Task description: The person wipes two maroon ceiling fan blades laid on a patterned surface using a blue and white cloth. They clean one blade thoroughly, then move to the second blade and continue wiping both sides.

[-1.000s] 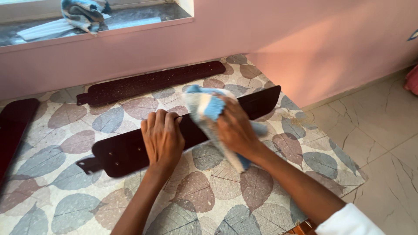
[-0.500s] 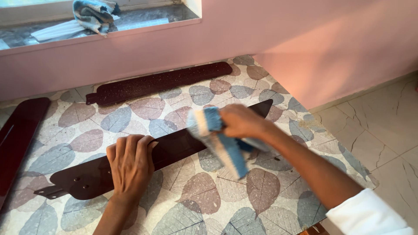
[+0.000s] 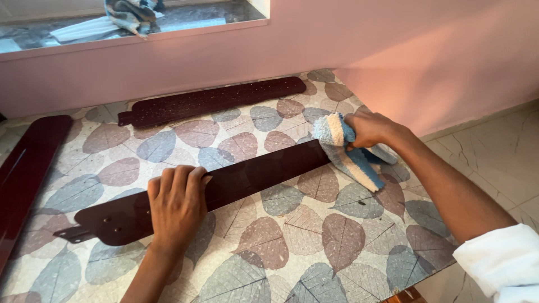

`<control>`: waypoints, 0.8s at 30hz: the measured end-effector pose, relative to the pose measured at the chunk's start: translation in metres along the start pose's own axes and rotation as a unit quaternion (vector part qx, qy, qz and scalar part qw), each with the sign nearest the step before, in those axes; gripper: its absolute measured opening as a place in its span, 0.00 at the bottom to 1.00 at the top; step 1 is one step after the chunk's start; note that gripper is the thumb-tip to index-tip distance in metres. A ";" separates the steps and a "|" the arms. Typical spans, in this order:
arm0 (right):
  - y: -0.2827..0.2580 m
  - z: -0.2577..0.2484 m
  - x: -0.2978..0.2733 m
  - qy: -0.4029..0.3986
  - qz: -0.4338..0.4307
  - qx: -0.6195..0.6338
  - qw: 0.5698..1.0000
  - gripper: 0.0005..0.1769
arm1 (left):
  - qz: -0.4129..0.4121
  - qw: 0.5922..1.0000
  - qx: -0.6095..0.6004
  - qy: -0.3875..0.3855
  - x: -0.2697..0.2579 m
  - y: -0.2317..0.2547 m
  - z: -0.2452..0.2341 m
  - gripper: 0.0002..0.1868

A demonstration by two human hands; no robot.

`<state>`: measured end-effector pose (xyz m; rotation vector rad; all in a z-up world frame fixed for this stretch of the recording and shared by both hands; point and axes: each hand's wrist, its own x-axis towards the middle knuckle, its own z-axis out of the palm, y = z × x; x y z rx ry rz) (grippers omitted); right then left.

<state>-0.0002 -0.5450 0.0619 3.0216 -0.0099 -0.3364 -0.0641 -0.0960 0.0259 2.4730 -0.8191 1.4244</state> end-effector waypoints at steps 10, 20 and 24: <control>-0.171 -0.022 -0.031 0.010 -0.263 0.162 0.951 0.20 | 0.020 0.998 0.053 -0.014 -0.010 0.008 0.000 0.17; -0.105 -0.019 -0.017 -0.029 -0.076 0.095 0.992 0.37 | 0.046 0.997 0.057 -0.026 -0.006 -0.003 0.003 0.25; -0.058 -0.007 -0.006 -0.028 -0.030 0.063 0.997 0.43 | 0.045 0.997 0.052 -0.030 -0.006 -0.003 0.003 0.25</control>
